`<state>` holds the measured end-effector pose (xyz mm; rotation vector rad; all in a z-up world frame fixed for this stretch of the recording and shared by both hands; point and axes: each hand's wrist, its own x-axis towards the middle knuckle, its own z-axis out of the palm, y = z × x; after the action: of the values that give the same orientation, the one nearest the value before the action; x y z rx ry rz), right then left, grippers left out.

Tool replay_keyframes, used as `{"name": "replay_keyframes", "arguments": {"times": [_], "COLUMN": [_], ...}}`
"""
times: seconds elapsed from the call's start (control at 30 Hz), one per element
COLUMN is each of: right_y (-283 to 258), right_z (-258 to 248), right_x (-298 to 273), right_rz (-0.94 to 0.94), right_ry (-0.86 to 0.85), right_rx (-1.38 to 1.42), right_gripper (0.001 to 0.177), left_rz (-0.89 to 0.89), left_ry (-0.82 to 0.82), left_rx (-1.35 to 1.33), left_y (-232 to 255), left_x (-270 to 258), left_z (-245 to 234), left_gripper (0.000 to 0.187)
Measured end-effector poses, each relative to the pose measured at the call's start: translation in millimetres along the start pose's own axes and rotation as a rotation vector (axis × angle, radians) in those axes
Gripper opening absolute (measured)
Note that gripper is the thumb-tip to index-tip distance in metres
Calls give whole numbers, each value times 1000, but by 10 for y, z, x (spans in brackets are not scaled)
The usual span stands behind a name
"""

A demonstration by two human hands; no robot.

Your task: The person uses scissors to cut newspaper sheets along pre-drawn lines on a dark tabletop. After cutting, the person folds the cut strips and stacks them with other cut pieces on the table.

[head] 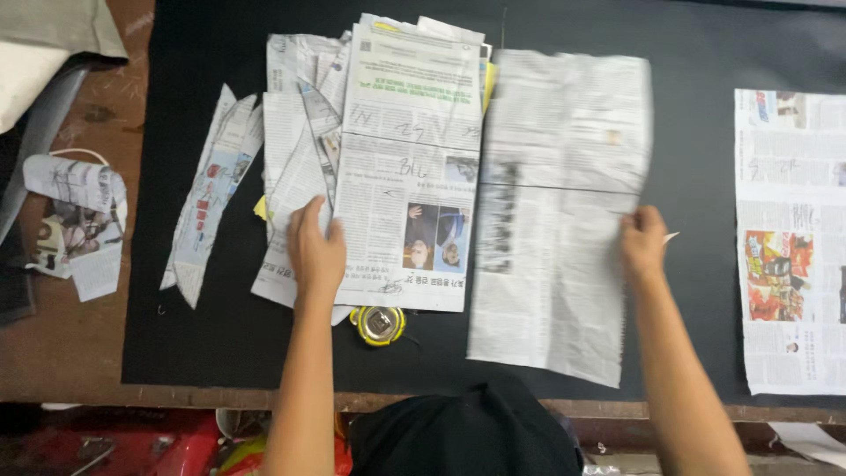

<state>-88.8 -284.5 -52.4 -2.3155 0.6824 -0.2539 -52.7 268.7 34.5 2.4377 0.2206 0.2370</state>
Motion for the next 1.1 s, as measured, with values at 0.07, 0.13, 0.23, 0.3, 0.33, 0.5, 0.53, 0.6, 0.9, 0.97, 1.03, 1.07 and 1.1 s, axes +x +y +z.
{"name": "replay_keyframes", "arguments": {"times": [0.07,0.13,0.23,0.3,0.33,0.5,0.53,0.6,0.9,0.97,1.03,1.07,1.1], "right_y": [257,411,421,296,198,-553,-726,-1084,-1913,-1920,-1883,-1903,-1944], "right_z": [-241,-455,-668,-721,-691,106,349,820,1505,1507,1428,1406,1388], "right_x": [51,43,-57,-149,-196,-407,-447,-415,-210,-236,-270,-266,-260], "right_rz": [48,100,234,253,211,-79,-36,-135,40,55,102,137,172], "right_ry": [58,81,97,148,191,-26,-139,-232,-412,-327,-286,-290,-294], "right_rx": [10,-61,-262,-380,-417,-124,-42,-66,-39,57,143,182,221], "right_gripper": [22,31,44,54,60,48,53,57,60,65,69,70,71], "left_rz": [-159,-341,-357,-302,-278,-293,-380,-319,-187,-175,-181,-152,-122], "left_ry": [-104,-201,-257,-221,-201,-87,-146,-173,-176,-168,-220,-262,-303], "left_rx": [-71,-93,-91,-52,-33,24,-53,-80,-756,-787,-858,-886,-914], "left_y": [13,-9,-78,-76,-48,150,192,286,482,598,784,876,973], "left_x": [228,356,376,318,306,144,108,111,51,60,73,88,103], "left_z": [242,437,625,715,761,845,825,801,667,597,492,403,304], "left_gripper": [62,76,64,55,50,63,60,48,22,17,15,15,15]}}
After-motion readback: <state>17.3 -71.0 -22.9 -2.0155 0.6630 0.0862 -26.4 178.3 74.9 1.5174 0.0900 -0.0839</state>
